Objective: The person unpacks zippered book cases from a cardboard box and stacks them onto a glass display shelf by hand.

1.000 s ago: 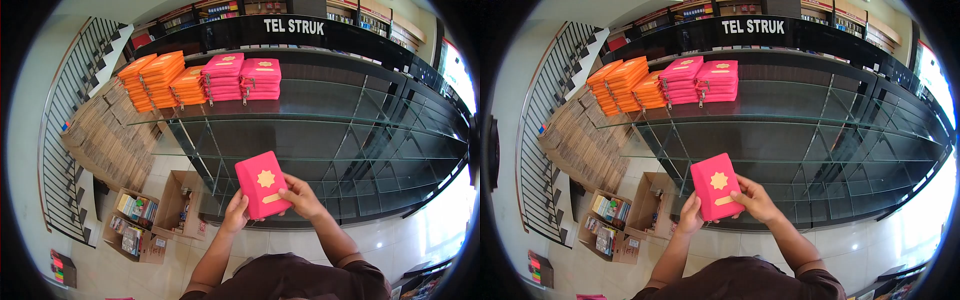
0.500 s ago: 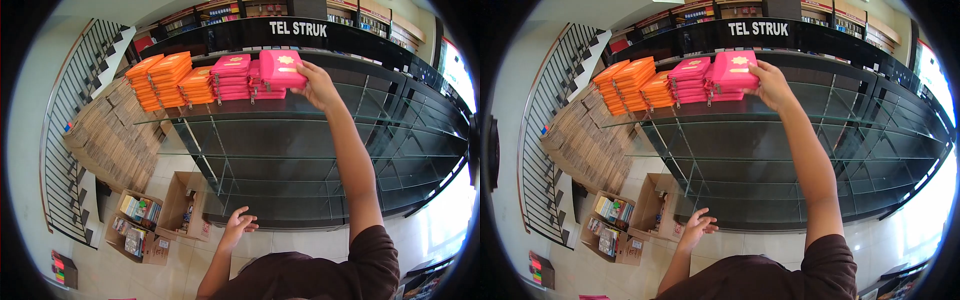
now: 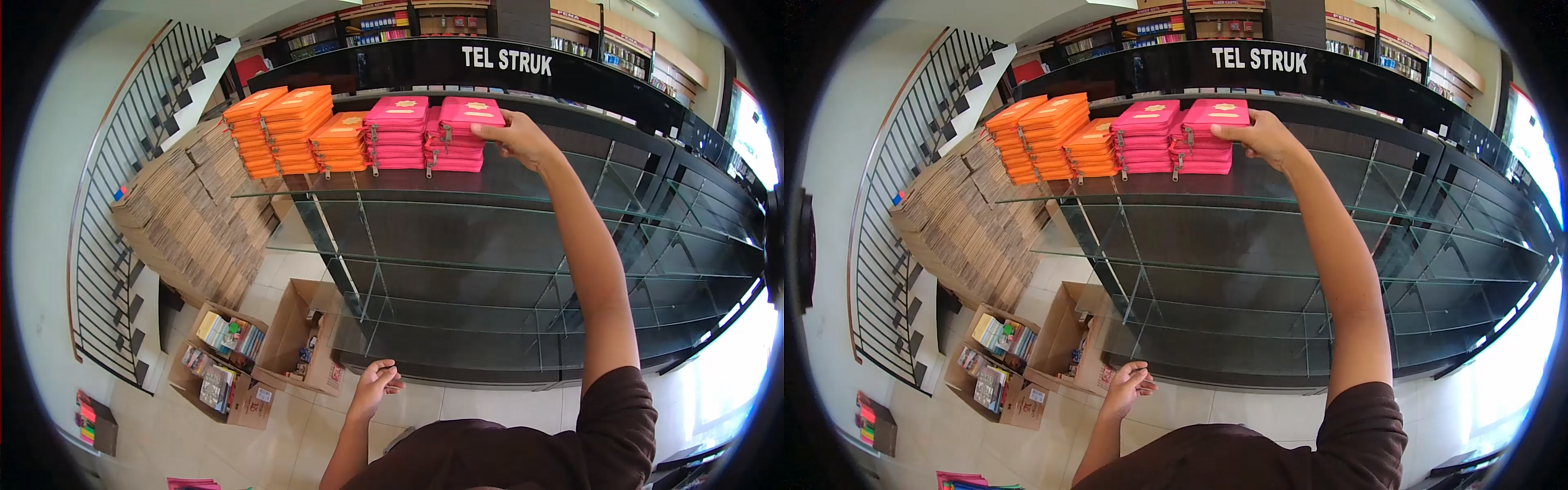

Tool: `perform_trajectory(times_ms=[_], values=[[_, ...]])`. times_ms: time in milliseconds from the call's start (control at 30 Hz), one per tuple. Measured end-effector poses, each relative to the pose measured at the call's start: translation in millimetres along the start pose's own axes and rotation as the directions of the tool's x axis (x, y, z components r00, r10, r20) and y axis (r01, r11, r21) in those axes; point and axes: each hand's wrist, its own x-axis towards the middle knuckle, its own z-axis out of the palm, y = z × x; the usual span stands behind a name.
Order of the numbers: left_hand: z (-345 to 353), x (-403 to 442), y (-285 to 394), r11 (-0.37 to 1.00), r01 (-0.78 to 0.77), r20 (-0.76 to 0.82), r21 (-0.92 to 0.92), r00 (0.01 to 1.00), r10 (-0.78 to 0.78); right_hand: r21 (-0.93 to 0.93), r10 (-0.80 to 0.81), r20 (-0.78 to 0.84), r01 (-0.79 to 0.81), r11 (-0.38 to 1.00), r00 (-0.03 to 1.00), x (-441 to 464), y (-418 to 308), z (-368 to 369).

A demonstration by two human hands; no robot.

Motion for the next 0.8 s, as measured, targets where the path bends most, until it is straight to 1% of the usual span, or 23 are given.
perform_trajectory(times_ms=[33, 67, 167, 267, 367, 467, 567, 667, 767, 800], values=[[1, 1, -1, 1.0, -0.003, 0.005, 0.004, 1.0, 0.003, -0.077, -0.029, -0.01, 0.028, 0.997, 1.0, -2, 0, 3], [3, 3, -1, 1.0, -0.006, 0.009, 0.007, 1.0, 0.006, -0.096, -0.027, -0.069, 0.021, 0.995, 0.997, 2, 5, 5], [1, 8, -5, 1.0, -0.007, 0.024, 0.02, 1.0, 0.006, -0.107, 0.0, -0.066, -0.007, 0.994, 0.998, 4, 2, 8], [2, 8, -5, 1.0, 0.005, 0.026, 0.031, 1.0, -0.006, -0.149, -0.006, -0.058, -0.003, 0.989, 0.998, 11, 3, 10], [1, 9, -9, 0.998, 0.026, 0.011, 0.054, 1.0, -0.027, -0.176, -0.088, -0.09, 0.071, 0.982, 0.992, 14, 7, 15], [3, 8, -10, 0.997, 0.048, 0.007, 0.068, 0.999, -0.048, -0.177, -0.074, -0.08, 0.059, 0.982, 0.994, 16, 5, 17], [6, 9, -10, 0.996, 0.05, 0.014, 0.073, 0.999, -0.051, -0.119, -0.001, -0.104, -0.011, 0.993, 0.995, 13, -5, 23], [7, 11, -11, 0.997, 0.037, 0.022, 0.064, 0.999, -0.038, -0.095, -0.023, -0.105, 0.013, 0.995, 0.994, 16, -1, 24], [7, 11, -10, 0.996, 0.037, 0.024, 0.078, 0.999, -0.039, -0.131, -0.023, -0.126, 0.006, 0.991, 0.992, 19, 1, 25], [8, 10, -9, 0.995, 0.04, 0.023, 0.088, 0.999, -0.043, -0.12, -0.041, -0.125, 0.026, 0.992, 0.991, 23, 6, 24]])
